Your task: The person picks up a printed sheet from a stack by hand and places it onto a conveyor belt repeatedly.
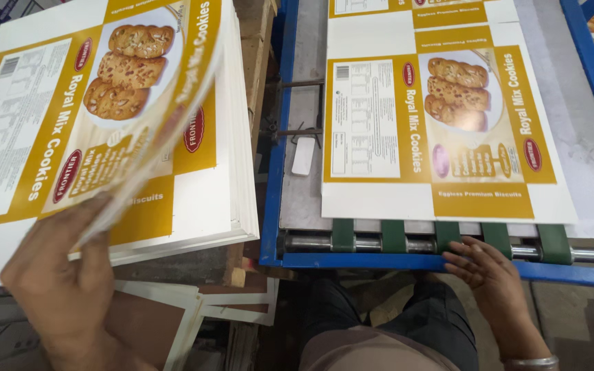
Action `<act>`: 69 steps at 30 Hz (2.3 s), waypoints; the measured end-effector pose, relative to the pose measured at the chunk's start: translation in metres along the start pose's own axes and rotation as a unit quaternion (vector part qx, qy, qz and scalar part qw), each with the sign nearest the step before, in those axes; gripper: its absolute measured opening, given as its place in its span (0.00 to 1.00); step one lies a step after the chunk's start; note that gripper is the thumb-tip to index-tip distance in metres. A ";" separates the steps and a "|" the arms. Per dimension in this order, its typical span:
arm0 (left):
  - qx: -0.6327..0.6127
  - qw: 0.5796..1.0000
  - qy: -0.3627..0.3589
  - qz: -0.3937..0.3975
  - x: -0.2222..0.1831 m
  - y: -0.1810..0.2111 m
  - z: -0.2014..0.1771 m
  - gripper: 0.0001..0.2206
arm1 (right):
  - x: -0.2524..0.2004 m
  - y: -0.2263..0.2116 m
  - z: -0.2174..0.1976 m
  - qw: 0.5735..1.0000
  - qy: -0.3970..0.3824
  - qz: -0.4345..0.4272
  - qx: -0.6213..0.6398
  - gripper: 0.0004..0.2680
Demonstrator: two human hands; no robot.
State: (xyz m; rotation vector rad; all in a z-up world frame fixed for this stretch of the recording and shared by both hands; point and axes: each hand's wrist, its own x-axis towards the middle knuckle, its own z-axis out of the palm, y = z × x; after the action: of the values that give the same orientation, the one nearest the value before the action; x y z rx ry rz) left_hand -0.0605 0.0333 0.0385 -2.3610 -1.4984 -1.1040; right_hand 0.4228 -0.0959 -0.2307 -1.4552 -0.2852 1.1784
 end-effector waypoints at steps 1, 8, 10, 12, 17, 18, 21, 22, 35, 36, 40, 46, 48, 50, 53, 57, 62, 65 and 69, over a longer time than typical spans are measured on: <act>0.006 1.000 0.022 0.003 -0.002 0.001 0.005 0.13 | -0.005 -0.007 0.013 0.999 -0.035 -0.007 0.012 0.18; 0.004 0.980 -0.157 0.124 -0.010 0.128 0.095 0.22 | -0.055 -0.048 0.105 0.897 -0.397 -0.121 0.153 0.16; 0.090 0.953 -0.175 0.231 -0.015 0.165 0.105 0.26 | -0.066 -0.053 0.124 0.895 -0.386 -0.091 0.203 0.16; -0.025 0.955 -0.199 0.219 -0.019 0.173 0.101 0.29 | -0.063 -0.058 0.134 0.937 -0.271 0.015 0.221 0.17; 0.018 0.971 -0.192 0.141 -0.024 0.134 0.056 0.29 | -0.011 -0.075 0.099 0.981 -0.044 -0.057 0.183 0.18; 0.054 0.973 -0.193 0.118 -0.022 0.125 0.045 0.28 | 0.001 -0.074 0.085 0.981 -0.029 -0.103 0.163 0.18; 0.126 0.976 -0.161 0.074 -0.010 0.099 0.032 0.26 | 0.039 -0.068 0.033 0.969 0.010 -0.200 0.146 0.17; 0.145 0.977 -0.145 0.062 -0.006 0.090 0.032 0.25 | 0.049 -0.062 0.015 0.963 0.031 -0.218 0.155 0.17; 0.170 0.977 -0.111 0.067 -0.005 0.051 0.042 0.16 | 0.081 0.041 -0.167 0.945 0.243 -0.187 0.115 0.10; 0.169 0.978 -0.108 0.064 -0.004 0.051 0.041 0.17 | 0.073 0.050 -0.175 0.954 0.223 -0.168 0.114 0.10; 0.222 0.967 -0.080 0.094 -0.003 0.053 0.040 0.24 | 0.030 0.072 -0.198 0.966 0.212 -0.114 0.099 0.12; 0.193 0.974 -0.082 0.083 -0.005 0.046 0.043 0.23 | -0.009 0.048 -0.168 0.961 0.229 -0.132 0.077 0.14; 0.177 0.979 -0.082 0.061 -0.002 0.042 0.040 0.22 | -0.009 0.025 -0.143 0.960 0.198 -0.180 0.078 0.14; 0.165 0.982 -0.082 0.048 -0.002 0.038 0.040 0.21 | -0.002 0.004 -0.118 0.956 0.160 -0.232 0.078 0.14; 0.155 0.984 -0.081 0.039 -0.005 0.034 0.040 0.21 | 0.021 -0.018 -0.085 0.942 0.213 -0.236 0.108 0.12; 0.153 0.985 -0.077 0.040 -0.004 0.034 0.042 0.23 | 0.041 -0.024 -0.056 0.954 0.215 -0.159 0.138 0.11; 0.152 0.981 -0.096 0.075 0.006 0.045 0.033 0.25 | 0.036 -0.010 -0.032 0.994 0.069 -0.022 0.087 0.12; 0.086 0.985 -0.120 0.087 0.016 0.035 0.017 0.28 | 0.018 -0.004 -0.017 0.999 0.027 0.021 0.036 0.15; -0.017 0.998 -0.050 0.038 0.019 0.020 0.005 0.22 | 0.001 -0.019 0.013 0.998 -0.054 0.008 0.026 0.17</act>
State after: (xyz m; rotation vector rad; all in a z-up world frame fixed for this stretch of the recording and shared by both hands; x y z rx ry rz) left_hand -0.0372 0.0397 0.0523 -2.5087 -1.4193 -1.0154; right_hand 0.4216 -0.0816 -0.2131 -1.3533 -0.3148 1.2700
